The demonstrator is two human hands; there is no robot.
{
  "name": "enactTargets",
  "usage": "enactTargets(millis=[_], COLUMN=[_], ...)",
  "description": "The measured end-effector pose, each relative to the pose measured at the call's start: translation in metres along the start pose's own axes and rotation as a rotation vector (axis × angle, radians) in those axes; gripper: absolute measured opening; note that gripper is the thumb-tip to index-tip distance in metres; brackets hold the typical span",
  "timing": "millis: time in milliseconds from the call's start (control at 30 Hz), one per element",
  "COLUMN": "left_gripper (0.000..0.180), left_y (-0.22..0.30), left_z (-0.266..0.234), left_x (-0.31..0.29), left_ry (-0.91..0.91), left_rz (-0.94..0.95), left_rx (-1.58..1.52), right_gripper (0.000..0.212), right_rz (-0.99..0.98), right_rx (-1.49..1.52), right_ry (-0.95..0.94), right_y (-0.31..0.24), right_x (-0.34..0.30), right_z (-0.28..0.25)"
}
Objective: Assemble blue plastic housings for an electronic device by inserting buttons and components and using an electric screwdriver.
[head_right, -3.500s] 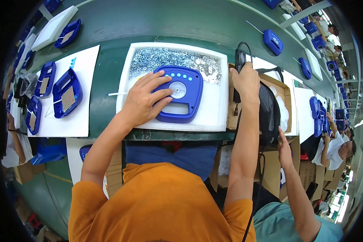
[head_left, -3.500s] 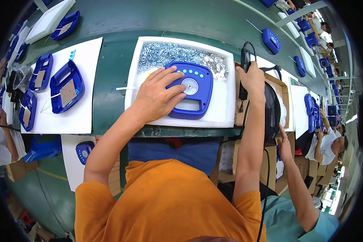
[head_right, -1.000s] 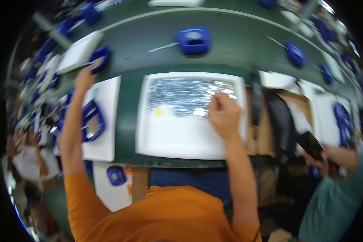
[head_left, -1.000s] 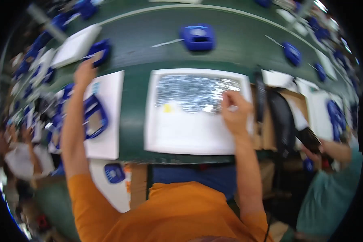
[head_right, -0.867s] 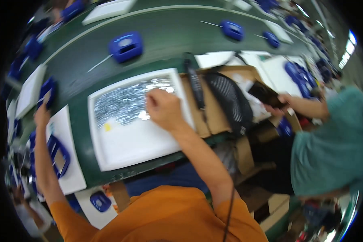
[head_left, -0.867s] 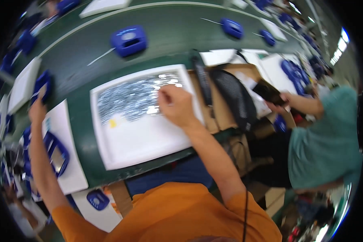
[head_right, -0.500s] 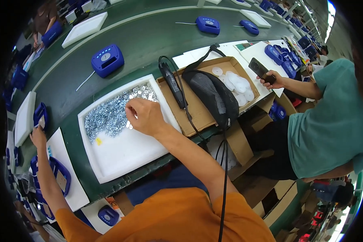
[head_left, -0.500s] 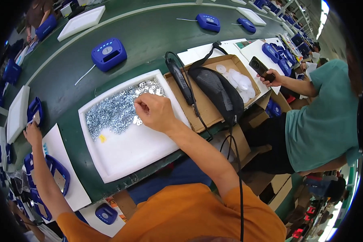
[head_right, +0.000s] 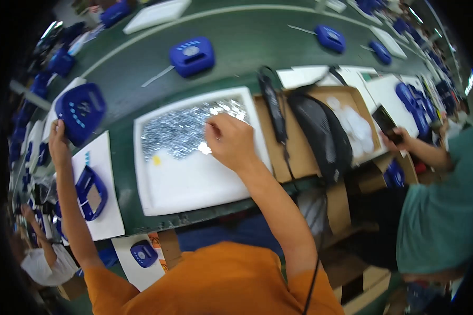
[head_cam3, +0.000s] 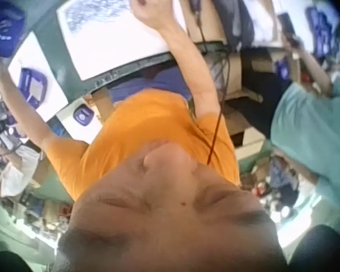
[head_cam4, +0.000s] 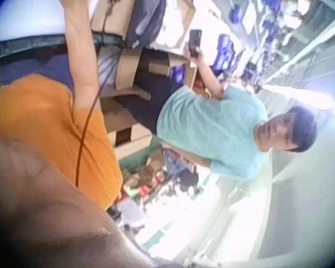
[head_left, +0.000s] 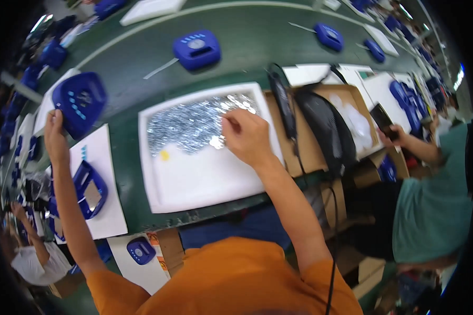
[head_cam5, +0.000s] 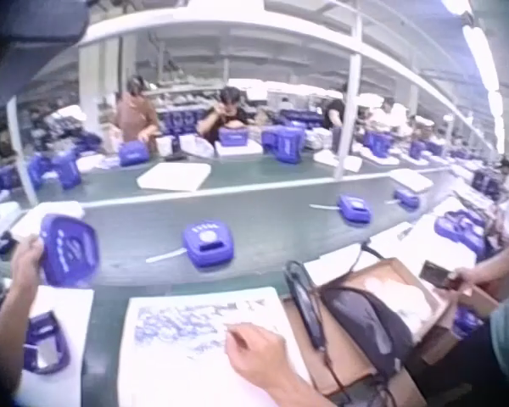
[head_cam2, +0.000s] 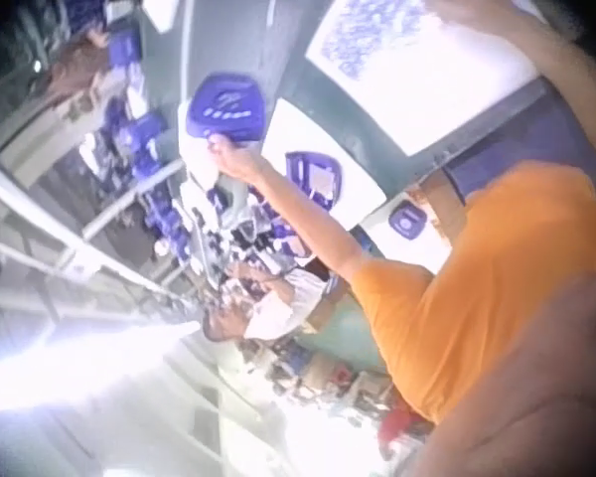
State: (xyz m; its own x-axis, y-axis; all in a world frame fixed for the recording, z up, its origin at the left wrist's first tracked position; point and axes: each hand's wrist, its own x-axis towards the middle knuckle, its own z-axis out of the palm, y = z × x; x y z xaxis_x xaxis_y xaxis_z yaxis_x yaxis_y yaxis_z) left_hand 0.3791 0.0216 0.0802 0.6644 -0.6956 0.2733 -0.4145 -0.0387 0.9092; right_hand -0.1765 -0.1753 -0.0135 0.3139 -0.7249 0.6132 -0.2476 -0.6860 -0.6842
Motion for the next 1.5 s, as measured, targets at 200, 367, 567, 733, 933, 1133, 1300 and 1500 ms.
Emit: enactTargets(millis=[200,367,567,733,933,1133,1300,1500], left_gripper=[0.029,0.024,0.029,0.034,0.047,0.078,0.032,0.022], left_y=[0.158,0.180,0.177,0.171,0.147,0.113,0.093,0.103], left_z=[0.081,0.109,0.145,0.157,0.177,0.162,0.177,0.192], left_x=[-0.186,-0.227,-0.234,-0.239,-0.248,-0.237,-0.236,-0.245], left_ry=[-0.162,-0.489,-0.732,-0.851,-0.850,-0.719,-0.413,-0.441], left_rz=[-0.190,-0.354,-0.436,-0.438,-0.494,-0.446,-0.049,0.244], left_rx=[-0.464,-0.348,-0.343,-0.344,-0.477,-0.368,0.269,0.827], right_gripper=[0.007,0.035,0.055,0.045,0.037,0.038,0.042,0.046], right_rz=[0.095,0.238,-0.015,0.102,0.386,0.546,0.723,0.739], right_rx=[0.163,0.438,0.223,0.140,0.412,0.440,0.432,0.245], right_ry=[-0.023,-0.493,-0.701,-0.681,-0.689,-0.537,-0.487,-0.618], right_y=[-0.011,-0.086,-0.129,-0.144,-0.120,-0.071,-0.031,-0.012], right_x=[-0.002,0.013,-0.014,-0.026,-0.032,-0.014,-0.012,-0.012], right_z=[-0.009,-0.057,-0.084,-0.102,-0.106,-0.100,-0.075,-0.067])
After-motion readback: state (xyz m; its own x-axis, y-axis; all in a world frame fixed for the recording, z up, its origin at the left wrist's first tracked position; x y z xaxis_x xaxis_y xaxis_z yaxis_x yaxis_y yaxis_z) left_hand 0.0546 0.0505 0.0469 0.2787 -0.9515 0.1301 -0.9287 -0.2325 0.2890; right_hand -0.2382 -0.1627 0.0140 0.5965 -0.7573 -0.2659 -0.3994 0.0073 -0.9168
